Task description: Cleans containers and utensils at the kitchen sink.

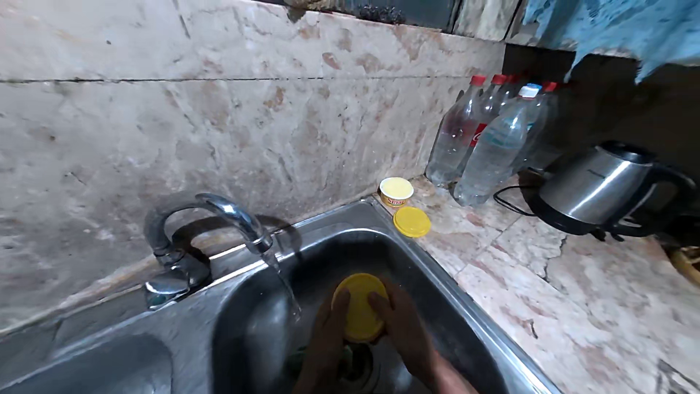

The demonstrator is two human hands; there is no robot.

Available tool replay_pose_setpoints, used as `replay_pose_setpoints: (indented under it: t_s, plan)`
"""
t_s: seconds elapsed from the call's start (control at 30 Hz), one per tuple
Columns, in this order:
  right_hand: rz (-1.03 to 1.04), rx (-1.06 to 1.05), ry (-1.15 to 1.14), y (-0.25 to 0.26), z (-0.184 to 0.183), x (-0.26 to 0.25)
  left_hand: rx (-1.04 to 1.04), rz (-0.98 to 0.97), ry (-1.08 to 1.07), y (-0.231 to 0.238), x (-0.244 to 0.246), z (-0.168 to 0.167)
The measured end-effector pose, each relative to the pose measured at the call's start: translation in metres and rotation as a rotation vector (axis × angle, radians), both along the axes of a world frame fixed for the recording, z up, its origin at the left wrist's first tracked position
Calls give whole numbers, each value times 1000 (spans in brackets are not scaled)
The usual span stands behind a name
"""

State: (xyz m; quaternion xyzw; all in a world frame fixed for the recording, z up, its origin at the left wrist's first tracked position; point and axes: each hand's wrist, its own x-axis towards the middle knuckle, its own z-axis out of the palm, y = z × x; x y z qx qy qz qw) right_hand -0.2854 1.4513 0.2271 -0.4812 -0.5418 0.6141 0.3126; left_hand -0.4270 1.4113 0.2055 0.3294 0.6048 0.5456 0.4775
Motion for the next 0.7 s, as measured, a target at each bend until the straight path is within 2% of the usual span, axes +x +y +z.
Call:
replay_pose_setpoints:
  t_s: [0.13,0.27,0.33,0.37,0.43,0.5,0.6,0.7]
  plan:
    - [149,-59,77,-1,13,12,76,65,74,0,-2,1]
    - [136,68,6,5,22,38,133,-106,-66,-4,9,3]
    - [-23,108,2,20,29,56,110,-293,-81,-4,7,3]
    - [-186,94,39,34,33,64,90,-331,-52,-3,4,0]
    - [-526,79,85,76,39,85,40,-279,88,-6,-4,-4]
    - [-711,86,19,122,40,108,-55,-203,256,-6,-17,-8]
    - [-798,49,-65,184,33,122,-161,-104,411,-4,-33,-13]
    - [-724,-6,91,226,34,116,-70,98,348,-1,-45,-19]
